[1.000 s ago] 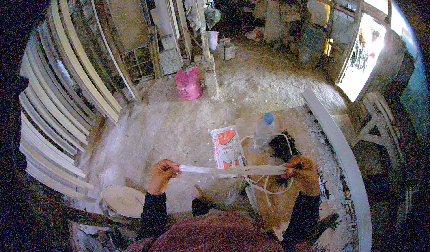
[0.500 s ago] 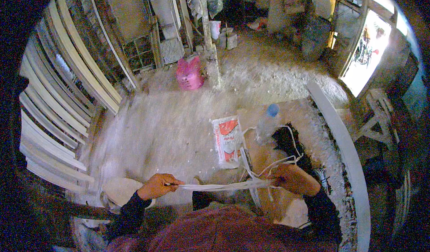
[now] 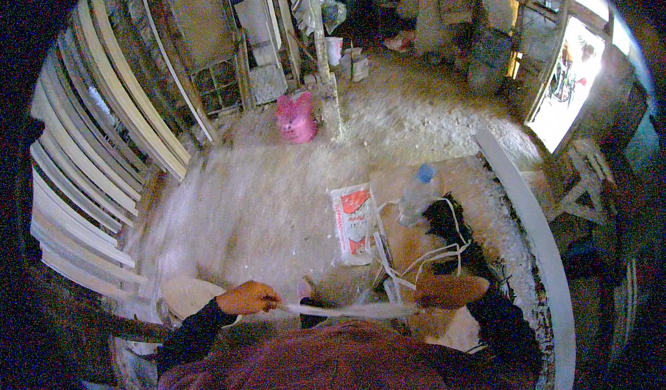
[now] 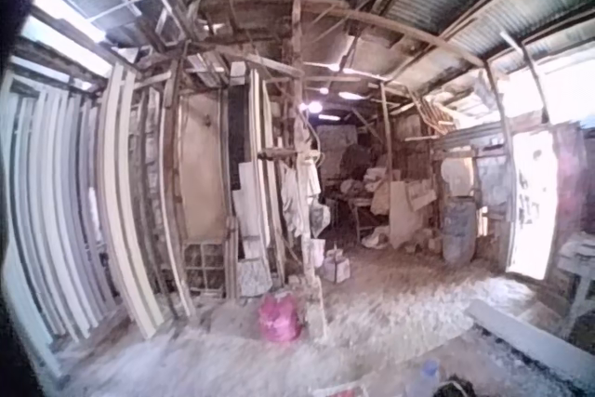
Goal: The person handles a long white strap, repeatedly folding and tying it into a loop or knot. The person manipulates the strap with both hands, adjusting the tension and shape of the knot. The workspace is a cluttered workshop with wooden planks and tools visible in the background.
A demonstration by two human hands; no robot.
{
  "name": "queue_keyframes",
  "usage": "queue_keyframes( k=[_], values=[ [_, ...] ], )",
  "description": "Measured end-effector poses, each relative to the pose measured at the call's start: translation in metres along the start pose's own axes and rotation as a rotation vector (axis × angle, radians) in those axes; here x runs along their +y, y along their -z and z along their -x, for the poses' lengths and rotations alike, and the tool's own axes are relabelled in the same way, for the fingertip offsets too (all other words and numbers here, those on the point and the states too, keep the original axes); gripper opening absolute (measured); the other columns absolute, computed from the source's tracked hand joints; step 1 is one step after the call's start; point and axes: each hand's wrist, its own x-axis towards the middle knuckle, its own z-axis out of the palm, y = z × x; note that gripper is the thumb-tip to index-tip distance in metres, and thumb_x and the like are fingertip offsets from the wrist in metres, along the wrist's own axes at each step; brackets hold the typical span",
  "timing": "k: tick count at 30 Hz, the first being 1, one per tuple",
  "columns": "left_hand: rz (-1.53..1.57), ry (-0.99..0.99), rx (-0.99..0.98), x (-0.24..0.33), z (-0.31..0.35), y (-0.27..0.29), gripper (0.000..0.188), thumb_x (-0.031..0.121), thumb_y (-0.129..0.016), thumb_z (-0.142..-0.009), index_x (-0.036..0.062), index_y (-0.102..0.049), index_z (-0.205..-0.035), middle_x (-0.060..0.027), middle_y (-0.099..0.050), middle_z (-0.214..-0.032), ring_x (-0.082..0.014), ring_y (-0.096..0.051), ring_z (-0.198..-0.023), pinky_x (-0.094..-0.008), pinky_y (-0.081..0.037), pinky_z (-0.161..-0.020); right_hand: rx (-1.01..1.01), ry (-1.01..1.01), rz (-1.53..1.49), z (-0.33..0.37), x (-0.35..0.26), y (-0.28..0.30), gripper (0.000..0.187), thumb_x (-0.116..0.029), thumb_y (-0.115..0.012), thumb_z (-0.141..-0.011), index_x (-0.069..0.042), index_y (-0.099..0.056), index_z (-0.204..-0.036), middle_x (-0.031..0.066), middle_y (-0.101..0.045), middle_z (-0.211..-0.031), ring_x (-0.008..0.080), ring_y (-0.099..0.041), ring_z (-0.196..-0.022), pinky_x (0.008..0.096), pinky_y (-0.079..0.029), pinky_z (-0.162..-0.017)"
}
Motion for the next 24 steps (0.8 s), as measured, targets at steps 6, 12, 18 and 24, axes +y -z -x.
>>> queue_keyframes(
  k=[6, 12, 18, 24],
  values=[
    [1.297, -0.213, 0.479, 0.009, -0.061, -0.008, 0.015, 0.006, -0.054, -0.081, 0.0022, -0.057, -0.095, -0.0034, -0.058, -0.083, -0.0118, -0.057, -0.073, -0.0261, -0.050, -0.069, 0.432, 0.079, -1.188, -0.059, -0.026, -0.017, 0.017, -0.015, -0.052, -0.083, -0.006, -0.054, -0.098, 0.0020, -0.056, -0.087, 0.0127, -0.050, -0.069, 0.0252, -0.043, -0.066],
    [1.668, -0.433, 0.529, 0.080, -0.111, -0.044, 0.016, 0.006, -0.054, -0.081, 0.0047, -0.056, -0.097, -0.0030, -0.059, -0.085, -0.0142, -0.058, -0.075, -0.0267, -0.050, -0.066, 0.602, 0.284, -1.126, -0.138, -0.064, -0.072, 0.010, -0.011, -0.052, -0.084, -0.003, -0.055, -0.090, 0.0006, -0.054, -0.080, 0.0109, -0.052, -0.074, 0.0255, -0.043, -0.070],
    [1.647, -0.343, 0.600, 0.098, -0.099, -0.046, 0.020, 0.008, -0.052, -0.083, 0.0024, -0.056, -0.102, -0.0042, -0.059, -0.088, -0.0138, -0.058, -0.076, -0.0279, -0.051, -0.066, 0.791, 0.242, -0.849, -0.142, -0.072, -0.083, 0.011, -0.011, -0.054, -0.084, -0.002, -0.055, -0.089, 0.0004, -0.055, -0.081, 0.0092, -0.053, -0.076, 0.0241, -0.043, -0.072],
    [1.633, -0.271, 0.618, 0.105, -0.098, -0.051, 0.009, 0.009, -0.048, -0.084, 0.0069, -0.055, -0.089, -0.0039, -0.060, -0.084, -0.0162, -0.059, -0.081, -0.0286, -0.049, -0.065, 0.957, 0.303, -0.854, -0.148, -0.068, -0.089, 0.015, -0.011, -0.056, -0.082, 0.002, -0.054, -0.091, 0.0066, -0.059, -0.081, 0.0123, -0.055, -0.073, 0.0249, -0.044, -0.069]
  ],
)
